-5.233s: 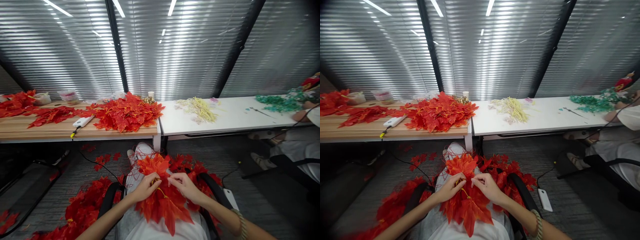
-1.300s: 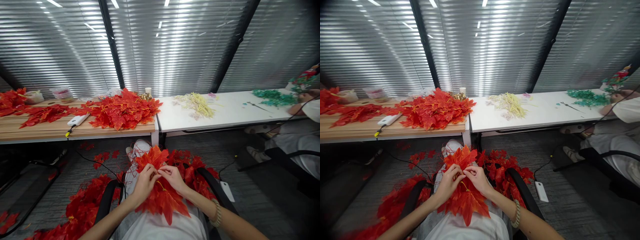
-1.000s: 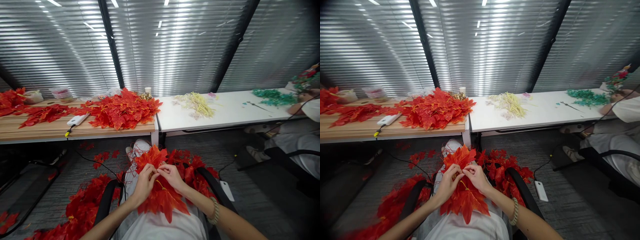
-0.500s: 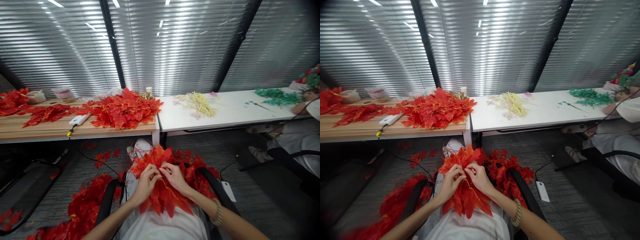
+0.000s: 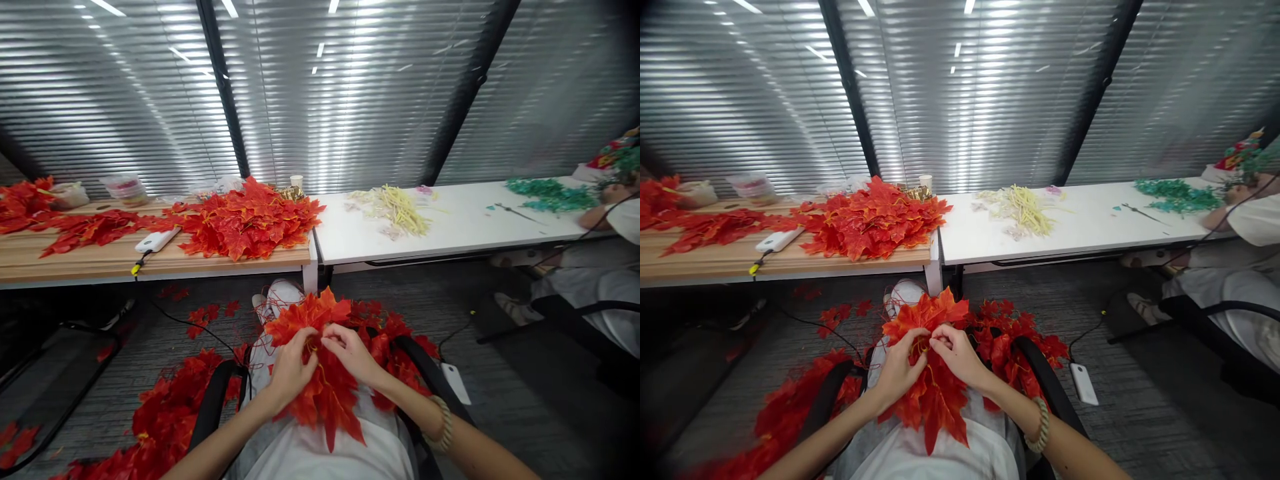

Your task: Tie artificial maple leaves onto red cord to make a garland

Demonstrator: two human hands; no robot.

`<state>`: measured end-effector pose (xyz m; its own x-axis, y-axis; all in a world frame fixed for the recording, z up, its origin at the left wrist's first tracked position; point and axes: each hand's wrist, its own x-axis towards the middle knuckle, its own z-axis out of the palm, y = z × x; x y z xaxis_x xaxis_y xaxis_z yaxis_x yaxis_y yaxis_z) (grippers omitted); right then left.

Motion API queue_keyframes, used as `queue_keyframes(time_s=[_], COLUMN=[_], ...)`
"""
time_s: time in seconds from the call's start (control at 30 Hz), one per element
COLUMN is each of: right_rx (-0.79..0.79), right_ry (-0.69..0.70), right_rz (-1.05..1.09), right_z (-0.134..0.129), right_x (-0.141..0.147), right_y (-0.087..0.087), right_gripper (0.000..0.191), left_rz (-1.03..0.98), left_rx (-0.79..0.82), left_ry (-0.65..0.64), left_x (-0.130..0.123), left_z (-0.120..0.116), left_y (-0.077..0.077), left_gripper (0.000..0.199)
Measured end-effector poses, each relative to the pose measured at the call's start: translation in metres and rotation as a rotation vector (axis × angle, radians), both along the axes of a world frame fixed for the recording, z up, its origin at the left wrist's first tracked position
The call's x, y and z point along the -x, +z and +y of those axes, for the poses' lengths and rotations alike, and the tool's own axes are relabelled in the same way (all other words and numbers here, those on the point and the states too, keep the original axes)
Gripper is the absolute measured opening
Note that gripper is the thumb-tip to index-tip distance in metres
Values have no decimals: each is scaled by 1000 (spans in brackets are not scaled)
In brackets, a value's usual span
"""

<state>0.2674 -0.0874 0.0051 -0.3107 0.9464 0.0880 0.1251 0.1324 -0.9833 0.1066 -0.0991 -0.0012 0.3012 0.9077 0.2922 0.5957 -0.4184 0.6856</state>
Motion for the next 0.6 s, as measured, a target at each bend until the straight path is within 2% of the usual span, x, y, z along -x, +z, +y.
queue_keyframes(time_s=[0.07, 0.2, 0.33, 0.47, 0.6], right_rx=[-20, -4, 131, 234, 312], right_ry=[27, 52, 84, 82, 62], right_rz=[-8, 23, 188, 389, 506], right_z=[-4, -10, -13, -17, -21], right_x=[0, 1, 1, -2, -8], right_y=[8, 17, 26, 45, 66], right_gripper=[19, 20, 22, 25, 28], left_rz=[24, -20, -84, -22, 57], left_rx=[0, 10, 70, 51, -3], left_ry=[-32, -65, -15, 11, -32], left_x=[0, 0, 2, 4, 3], left_z=[-1, -4, -2, 3, 5], left_y=[-1, 3, 3, -1, 0], left_gripper=[35, 26, 27, 16, 25])
